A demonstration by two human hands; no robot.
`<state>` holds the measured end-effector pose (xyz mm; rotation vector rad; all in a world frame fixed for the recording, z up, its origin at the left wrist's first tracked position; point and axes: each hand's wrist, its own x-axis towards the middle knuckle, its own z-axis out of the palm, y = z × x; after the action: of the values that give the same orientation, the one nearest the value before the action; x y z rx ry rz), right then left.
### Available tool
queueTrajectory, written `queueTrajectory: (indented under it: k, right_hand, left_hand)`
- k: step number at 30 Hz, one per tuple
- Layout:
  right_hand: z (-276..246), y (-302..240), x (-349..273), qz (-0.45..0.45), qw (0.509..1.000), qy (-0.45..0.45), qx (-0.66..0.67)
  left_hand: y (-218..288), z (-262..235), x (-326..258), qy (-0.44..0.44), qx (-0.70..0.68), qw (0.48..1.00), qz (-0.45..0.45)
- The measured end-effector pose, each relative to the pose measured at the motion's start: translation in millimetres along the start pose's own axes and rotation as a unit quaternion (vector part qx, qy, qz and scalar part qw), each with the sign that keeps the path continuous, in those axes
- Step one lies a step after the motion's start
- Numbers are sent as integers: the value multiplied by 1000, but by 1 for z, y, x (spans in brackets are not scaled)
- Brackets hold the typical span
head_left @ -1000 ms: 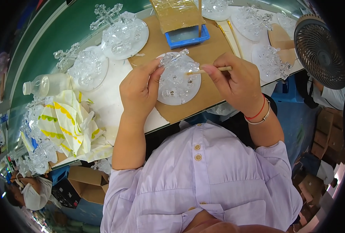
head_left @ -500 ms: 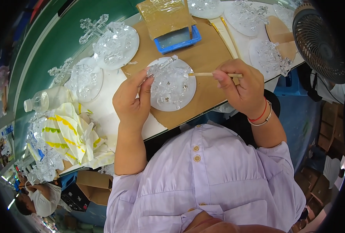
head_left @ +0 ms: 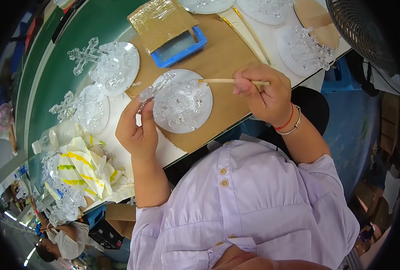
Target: Applying adhesive to clear plastic snowflake components using a small wooden applicator stick at a factory workbench.
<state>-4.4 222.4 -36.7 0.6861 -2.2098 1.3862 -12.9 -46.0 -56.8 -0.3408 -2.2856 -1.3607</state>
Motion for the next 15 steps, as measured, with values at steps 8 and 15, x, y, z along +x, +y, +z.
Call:
queueTrajectory:
  k: [8,15]
  right_hand:
    - [-7,7,-5,10,999,-15,39]
    - [-19,3,-23,42,995,-17,93]
  left_hand:
    - [4,1,0,5,3,1000,-9]
    - [4,2,1,9,17,1000,1]
